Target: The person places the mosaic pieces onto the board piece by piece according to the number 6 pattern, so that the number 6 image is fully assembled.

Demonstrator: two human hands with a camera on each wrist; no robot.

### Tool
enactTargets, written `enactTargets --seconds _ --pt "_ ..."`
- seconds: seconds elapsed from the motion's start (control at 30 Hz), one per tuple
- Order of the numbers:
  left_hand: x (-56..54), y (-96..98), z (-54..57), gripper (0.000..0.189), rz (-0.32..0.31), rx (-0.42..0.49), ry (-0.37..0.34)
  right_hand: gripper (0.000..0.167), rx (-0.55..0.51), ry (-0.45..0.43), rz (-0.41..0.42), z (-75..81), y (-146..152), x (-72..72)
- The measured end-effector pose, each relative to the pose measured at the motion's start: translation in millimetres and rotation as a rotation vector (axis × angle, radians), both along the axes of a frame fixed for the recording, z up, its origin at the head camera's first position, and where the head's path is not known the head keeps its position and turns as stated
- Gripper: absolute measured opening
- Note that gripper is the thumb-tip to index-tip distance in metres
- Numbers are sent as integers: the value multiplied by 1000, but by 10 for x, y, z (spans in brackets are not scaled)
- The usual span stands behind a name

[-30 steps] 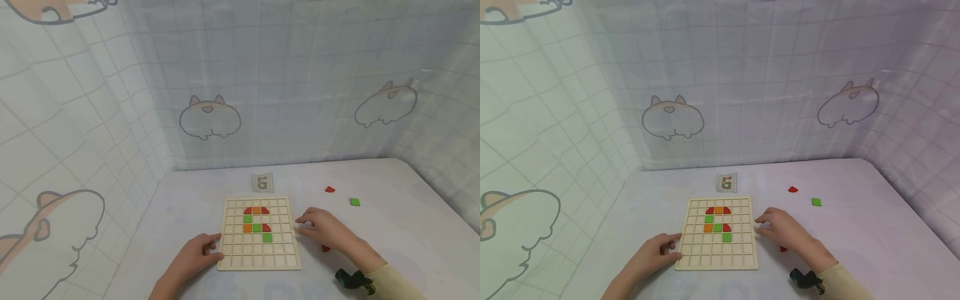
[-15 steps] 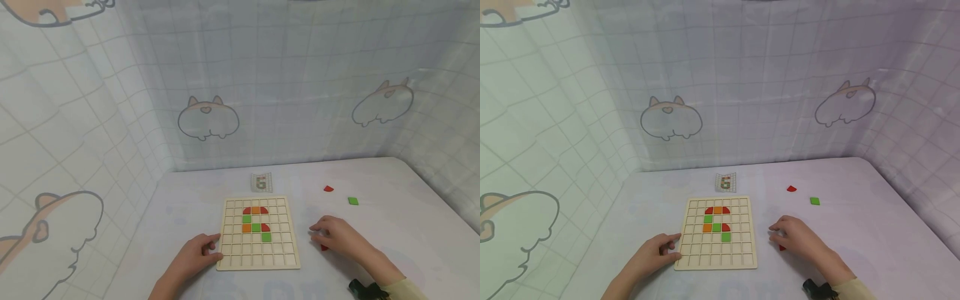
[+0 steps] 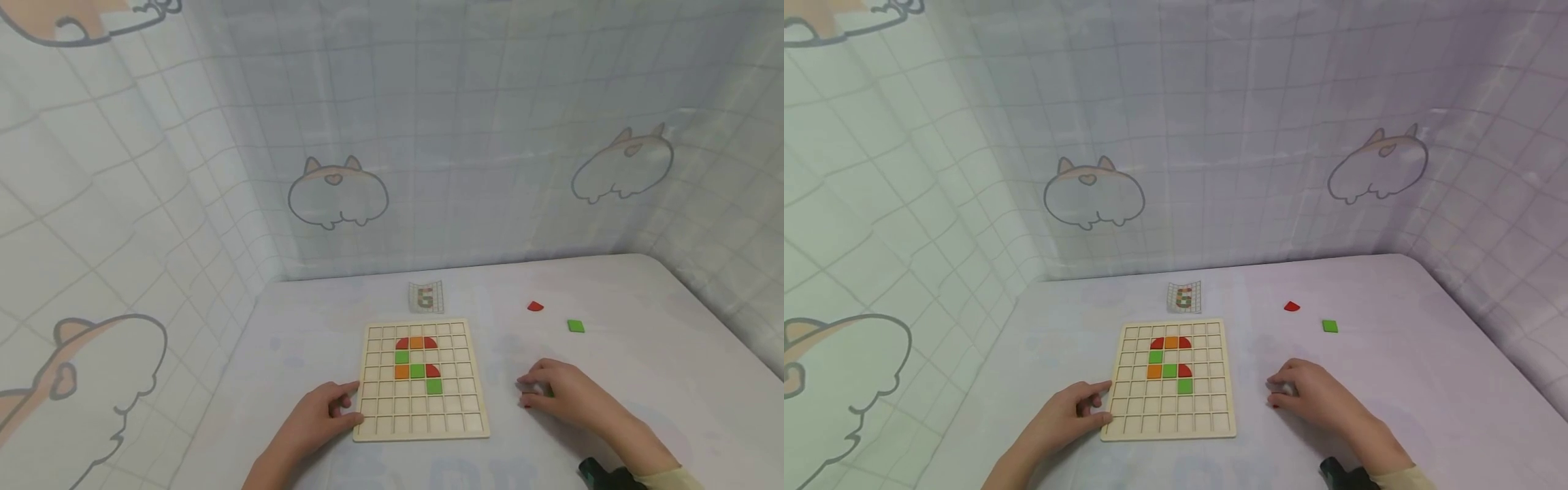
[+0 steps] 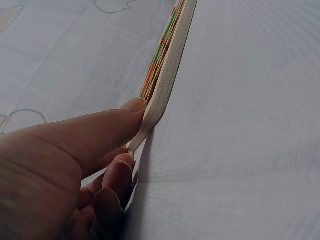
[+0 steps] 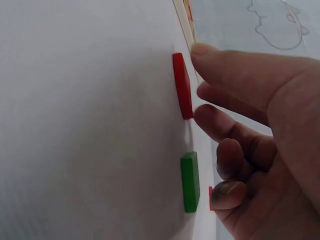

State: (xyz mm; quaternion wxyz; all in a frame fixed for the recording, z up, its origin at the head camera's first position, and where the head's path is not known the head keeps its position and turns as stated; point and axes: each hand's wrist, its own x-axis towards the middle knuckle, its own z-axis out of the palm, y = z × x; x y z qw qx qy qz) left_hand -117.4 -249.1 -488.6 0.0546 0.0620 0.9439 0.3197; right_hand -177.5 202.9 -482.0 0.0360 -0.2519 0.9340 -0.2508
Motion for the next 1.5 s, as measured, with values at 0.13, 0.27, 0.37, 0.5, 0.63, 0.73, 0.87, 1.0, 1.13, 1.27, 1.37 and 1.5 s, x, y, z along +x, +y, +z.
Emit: enactTargets --seconds 0.13,0.27,0.37,0.5,0.63,0.73,0.87,1.0,1.13,1.27,1.37,1.5 --pt "3 3 0 64 13 -4 -9 23 15 22 66 14 36 20" --pt "12 11 18 64 16 11 -14 22 28 19 91 16 44 39" --pt "16 11 30 64 12 15 -12 21 25 22 94 5 32 46" --pt "12 3 23 63 7 10 -7 19 19 39 97 -6 17 55" --pt "7 -10 2 64 8 11 -4 18 25 54 102 -7 10 59" --pt "9 -16 -11 64 9 13 -1 17 29 51 104 -10 6 62" --pt "12 -17 -17 64 10 13 2 16 37 49 99 -26 4 65" --pt "13 -10 -12 64 15 11 -1 15 39 67 93 -45 4 65" --pt "11 -5 -9 64 12 16 -5 15 29 72 94 -51 1 68" --pt "6 -13 -11 64 8 21 -9 15 23 74 95 -59 -4 70" --pt "1 -22 -13 63 9 22 -16 14 18 102 95 -70 -4 70" --pt "-5 -28 -20 64 10 23 -22 14 11 123 97 -74 -11 69"
